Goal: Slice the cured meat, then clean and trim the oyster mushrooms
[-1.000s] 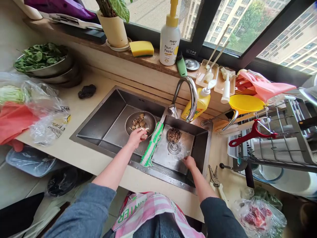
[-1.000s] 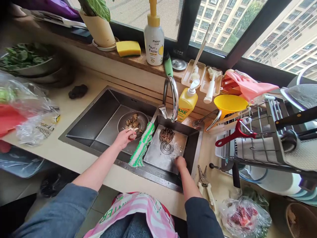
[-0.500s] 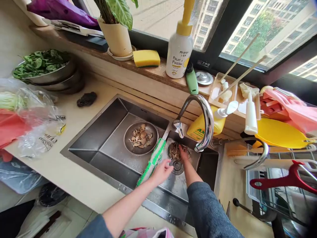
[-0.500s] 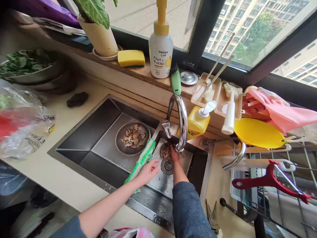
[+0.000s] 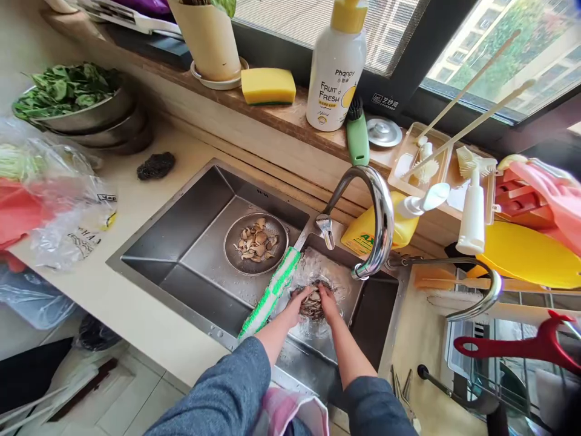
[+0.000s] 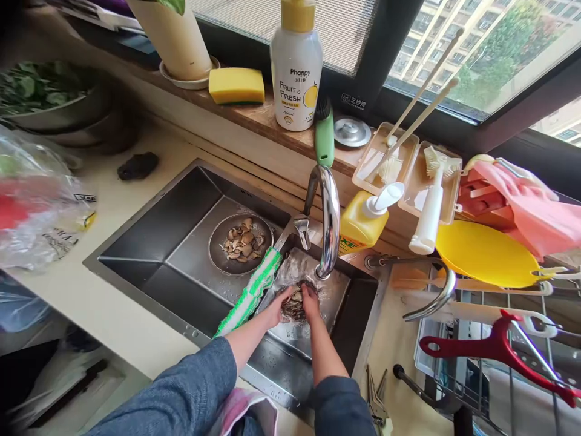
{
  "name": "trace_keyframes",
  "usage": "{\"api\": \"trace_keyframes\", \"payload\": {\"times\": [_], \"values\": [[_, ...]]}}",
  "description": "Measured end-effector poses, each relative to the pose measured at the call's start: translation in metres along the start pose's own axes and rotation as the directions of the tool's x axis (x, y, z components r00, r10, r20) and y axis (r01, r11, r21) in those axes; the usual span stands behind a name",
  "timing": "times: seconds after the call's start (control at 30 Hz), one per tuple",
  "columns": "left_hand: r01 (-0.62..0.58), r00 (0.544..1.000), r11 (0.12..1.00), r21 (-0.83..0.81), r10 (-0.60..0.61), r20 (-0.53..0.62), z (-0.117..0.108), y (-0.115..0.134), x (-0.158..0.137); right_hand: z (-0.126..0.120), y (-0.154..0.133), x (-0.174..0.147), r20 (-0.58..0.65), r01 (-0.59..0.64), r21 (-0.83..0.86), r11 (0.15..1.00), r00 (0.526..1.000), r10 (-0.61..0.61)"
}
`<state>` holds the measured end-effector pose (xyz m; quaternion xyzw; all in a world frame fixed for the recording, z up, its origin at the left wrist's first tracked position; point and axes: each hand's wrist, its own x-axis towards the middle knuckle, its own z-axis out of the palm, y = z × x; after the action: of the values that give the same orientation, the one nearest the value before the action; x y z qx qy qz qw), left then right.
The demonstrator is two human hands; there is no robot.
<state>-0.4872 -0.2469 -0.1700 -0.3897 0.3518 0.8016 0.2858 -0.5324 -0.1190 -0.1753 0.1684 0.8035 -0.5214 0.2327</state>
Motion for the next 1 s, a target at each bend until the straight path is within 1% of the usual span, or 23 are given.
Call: {"api": "trace_keyframes", "payload": {"times": [0.03, 0.07, 0.1, 0.13, 0.17, 0.2, 0.23, 0.3, 0.33, 0.37, 0.4, 0.47, 0.53, 0.6, 0.67, 0.73, 0.9, 1.0], "values": [[0.022, 0.999, 0.999, -0.05, -0.023, -0.03, 0.002, 0.002, -0.003, 0.0, -0.003, -0.011, 0.015, 0.025, 0.024, 0.999, 1.0, -0.025], [0.018, 0.997, 0.994, -0.112, -0.026, -0.07, 0.005, 0.006, -0.007, -0.002, -0.007, -0.026, 0.024, 0.068, 0.055, 0.996, 0.997, -0.07], [-0.012, 0.996, 0.985, -0.174, -0.004, -0.091, 0.009, 0.011, -0.012, -0.007, -0.01, -0.041, 0.025, 0.128, 0.092, 0.988, 0.991, -0.131], [-0.061, 0.997, 0.972, -0.226, 0.048, -0.06, 0.014, 0.016, -0.018, -0.012, -0.014, -0.058, 0.015, 0.201, 0.127, 0.971, 0.979, -0.205], [-0.1, 0.995, 0.96, -0.263, 0.102, -0.007, 0.018, 0.021, -0.025, -0.019, -0.018, -0.074, -0.009, 0.282, 0.153, 0.947, 0.959, -0.284], [-0.111, 0.989, 0.955, -0.276, 0.133, 0.062, 0.022, 0.026, -0.033, -0.025, -0.021, -0.089, -0.045, 0.362, 0.165, 0.917, 0.932, -0.36], [-0.089, 0.981, 0.961, -0.261, 0.13, 0.144, 0.026, 0.029, -0.041, -0.03, -0.025, -0.102, -0.086, 0.429, 0.158, 0.89, 0.903, -0.42], [0.0, 0.959, 0.985, -0.172, 0.048, 0.28, 0.03, 0.032, -0.06, -0.037, -0.03, -0.122, -0.141, 0.501, 0.119, 0.857, 0.863, -0.484], [0.026, 0.948, 0.992, -0.125, 0.015, 0.318, 0.031, 0.032, -0.069, -0.039, -0.032, -0.13, -0.148, 0.512, 0.108, 0.852, 0.856, -0.496], [0.028, 0.941, 0.996, -0.088, 0.003, 0.337, 0.031, 0.032, -0.078, -0.041, -0.034, -0.136, -0.143, 0.512, 0.107, 0.852, 0.856, -0.496], [0.006, 0.941, 0.998, -0.064, 0.016, 0.339, 0.03, 0.031, -0.087, -0.042, -0.036, -0.141, -0.132, 0.507, 0.114, 0.855, 0.86, -0.492], [-0.081, 0.938, 0.996, -0.033, 0.088, 0.335, 0.028, 0.029, -0.101, -0.042, -0.037, -0.15, -0.106, 0.495, 0.134, 0.858, 0.868, -0.485], [-0.165, 0.926, 0.986, 0.015, 0.149, 0.346, 0.024, 0.026, -0.112, -0.041, -0.038, -0.157, -0.074, 0.479, 0.135, 0.868, 0.878, -0.473], [-0.24, 0.917, 0.967, 0.084, 0.197, 0.347, 0.021, 0.023, -0.12, -0.039, -0.04, -0.162, -0.06, 0.45, 0.086, 0.889, 0.893, -0.447], [-0.303, 0.912, 0.938, 0.166, 0.235, 0.336, 0.017, 0.019, -0.126, -0.036, -0.042, -0.166, -0.081, 0.417, 0.021, 0.908, 0.906, -0.415], [-0.353, 0.904, 0.907, 0.23, 0.266, 0.336, 0.014, 0.015, -0.132, -0.034, -0.044, -0.167, -0.104, 0.394, -0.001, 0.919, 0.914, -0.392], [-0.415, 0.885, 0.873, 0.258, 0.321, 0.337, 0.007, 0.011, -0.144, -0.038, -0.045, -0.17, -0.065, 0.384, 0.073, 0.92, 0.923, -0.38], [-0.401, 0.889, 0.875, 0.271, 0.3, 0.347, 0.006, 0.014, -0.15, -0.042, -0.047, -0.171, -0.072, 0.371, 0.1, 0.923, 0.928, -0.365]]}}
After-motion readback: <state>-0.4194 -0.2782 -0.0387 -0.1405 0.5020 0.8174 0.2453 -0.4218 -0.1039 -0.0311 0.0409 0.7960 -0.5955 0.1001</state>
